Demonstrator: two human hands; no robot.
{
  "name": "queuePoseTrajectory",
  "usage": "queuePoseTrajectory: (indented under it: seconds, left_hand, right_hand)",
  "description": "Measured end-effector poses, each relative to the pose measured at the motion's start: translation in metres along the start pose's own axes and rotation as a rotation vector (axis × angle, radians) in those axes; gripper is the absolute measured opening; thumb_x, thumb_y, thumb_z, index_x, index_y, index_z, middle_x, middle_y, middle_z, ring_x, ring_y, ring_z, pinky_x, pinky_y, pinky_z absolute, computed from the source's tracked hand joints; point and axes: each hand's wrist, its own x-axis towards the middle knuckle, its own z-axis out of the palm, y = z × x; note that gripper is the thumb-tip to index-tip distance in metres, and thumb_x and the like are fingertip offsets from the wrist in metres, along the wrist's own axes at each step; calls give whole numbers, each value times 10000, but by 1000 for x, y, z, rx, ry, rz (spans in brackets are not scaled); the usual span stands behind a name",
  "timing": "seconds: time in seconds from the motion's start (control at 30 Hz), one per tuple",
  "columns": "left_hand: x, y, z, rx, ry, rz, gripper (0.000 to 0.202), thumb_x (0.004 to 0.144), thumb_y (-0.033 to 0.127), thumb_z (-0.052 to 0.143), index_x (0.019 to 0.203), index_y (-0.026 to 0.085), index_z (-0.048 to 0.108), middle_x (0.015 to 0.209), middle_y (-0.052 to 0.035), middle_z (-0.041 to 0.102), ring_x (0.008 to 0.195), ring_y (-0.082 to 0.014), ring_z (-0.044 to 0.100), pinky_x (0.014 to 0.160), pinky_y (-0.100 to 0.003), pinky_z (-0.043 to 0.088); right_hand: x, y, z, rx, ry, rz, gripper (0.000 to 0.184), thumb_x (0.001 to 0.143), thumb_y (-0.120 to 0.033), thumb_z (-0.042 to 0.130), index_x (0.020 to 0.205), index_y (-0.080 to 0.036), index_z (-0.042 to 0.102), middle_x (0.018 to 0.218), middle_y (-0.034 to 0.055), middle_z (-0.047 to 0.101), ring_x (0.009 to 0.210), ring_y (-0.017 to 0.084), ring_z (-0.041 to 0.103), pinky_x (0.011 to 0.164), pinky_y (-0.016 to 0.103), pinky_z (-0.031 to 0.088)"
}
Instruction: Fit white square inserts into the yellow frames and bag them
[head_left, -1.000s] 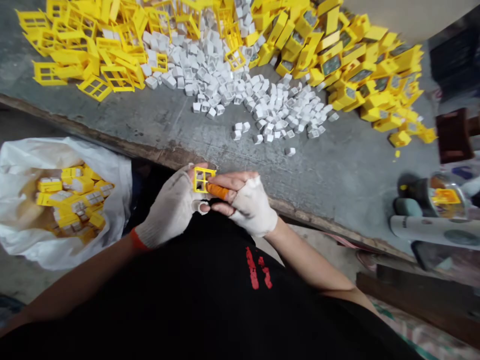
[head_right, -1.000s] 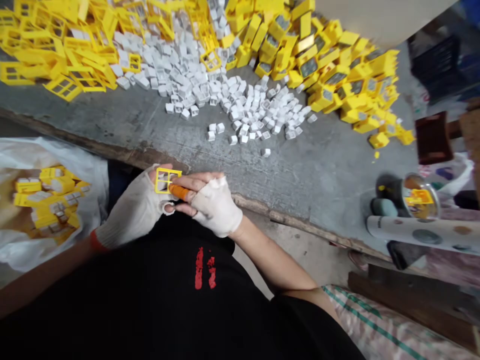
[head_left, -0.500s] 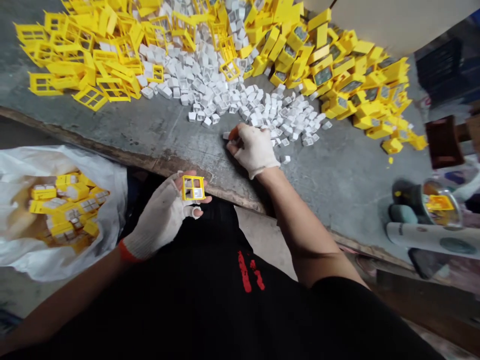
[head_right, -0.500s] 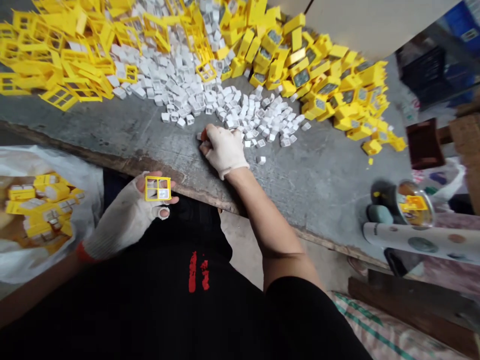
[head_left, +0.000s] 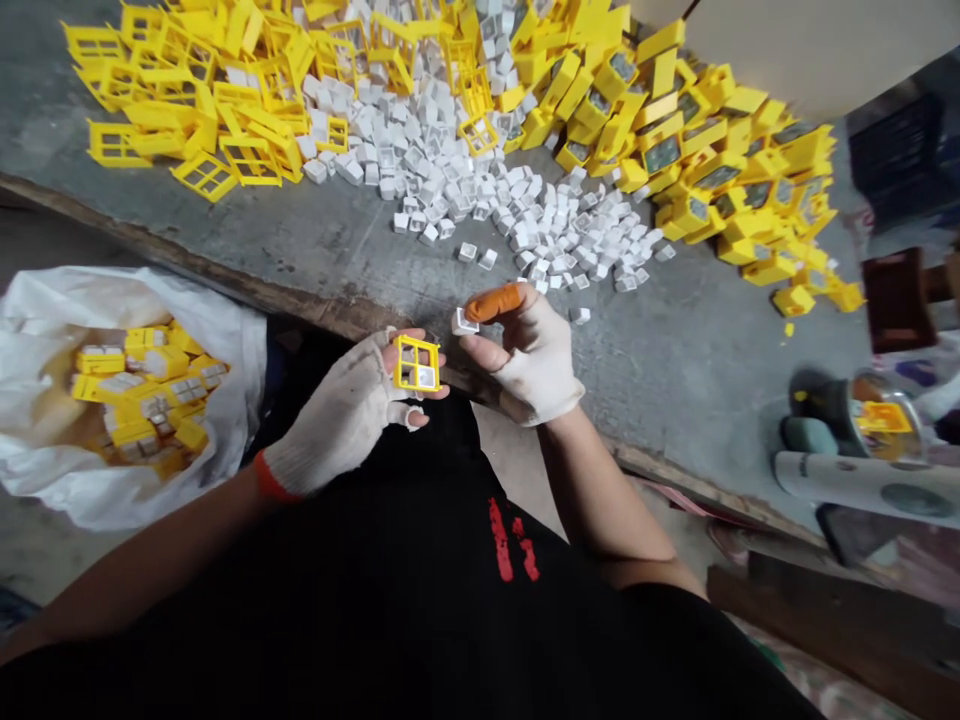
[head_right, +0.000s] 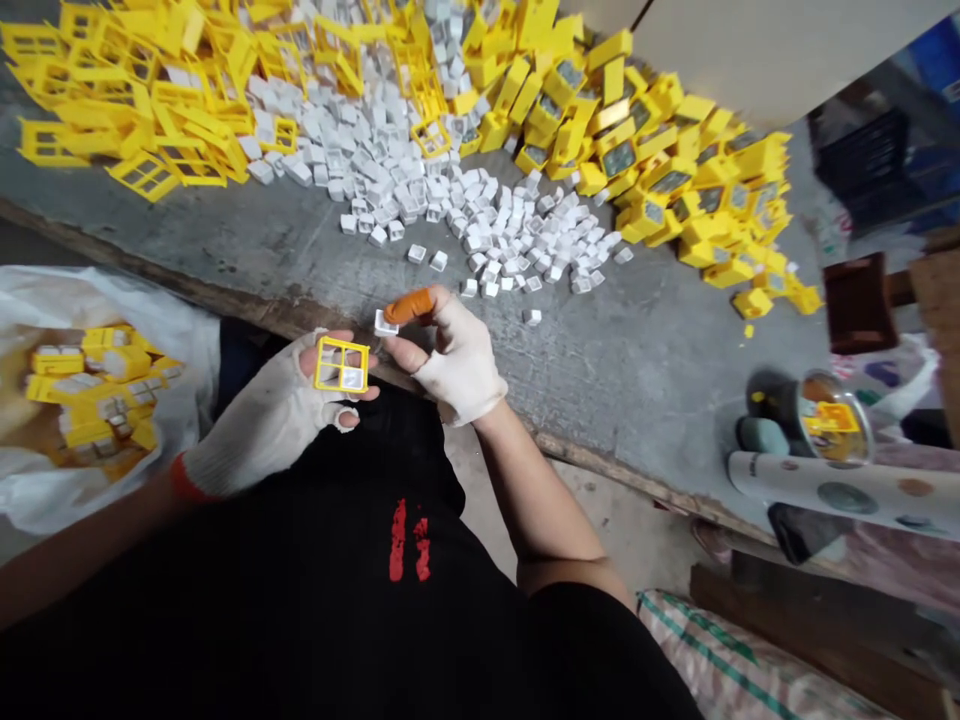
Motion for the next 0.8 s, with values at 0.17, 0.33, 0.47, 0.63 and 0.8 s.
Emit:
queuePoseTrajectory:
  seconds: [0.17, 0.33, 0.47, 0.63, 0.8]
  left_hand:
    - [-1, -3, 2, -40, -44, 1, 401, 918, 433, 910, 1219, 216, 757, 1115, -98, 812, 854, -284, 829, 574, -299, 601]
    - [0, -8, 2, -79, -90, -14, 402, 917, 443, 933, 1186, 228, 726, 1124, -86, 812, 882, -286, 830, 576, -295, 589]
    - [0, -7, 3, -102, -94, -32, 423, 884, 420, 968, 1170, 232, 720, 1088, -53, 795, 873, -248, 789, 582, -285, 589]
    - [2, -5, 1, -126, -76, -52, 362, 892, 408, 973, 1110, 229, 747, 1107, -60, 797, 885, -234, 761, 583, -286, 609]
    - [9, -4, -8, -131, -47, -52, 329, 878, 386, 987, 1079, 236, 772, 996, -43, 787, 812, -209, 753, 568, -269, 618]
  right_hand:
    - [-4, -8, 3, -102, -79, -50, 428, 983, -706, 818, 1029, -287, 740, 1145, 47, 837, 1061, 256, 785, 989, 464, 629]
    - [-5, -22, 8, -346, -73, -101, 480, 1024, -762, 735, 951, -289, 779, 1004, 56, 838, 952, 276, 769, 976, 519, 599]
    - [-8, -22, 13, -505, -98, -182, 461, 1103, -697, 648, 1002, -294, 848, 1035, 74, 862, 970, 296, 767, 1002, 555, 569]
    - [-16, -13, 24, -574, -39, -299, 436, 1142, -631, 613, 1052, -288, 866, 986, 68, 862, 960, 293, 760, 987, 537, 563]
    - [-11, -14, 16, -701, -280, -234, 295, 1115, -558, 696, 1120, -339, 894, 1184, 56, 873, 1082, 284, 767, 1047, 500, 591]
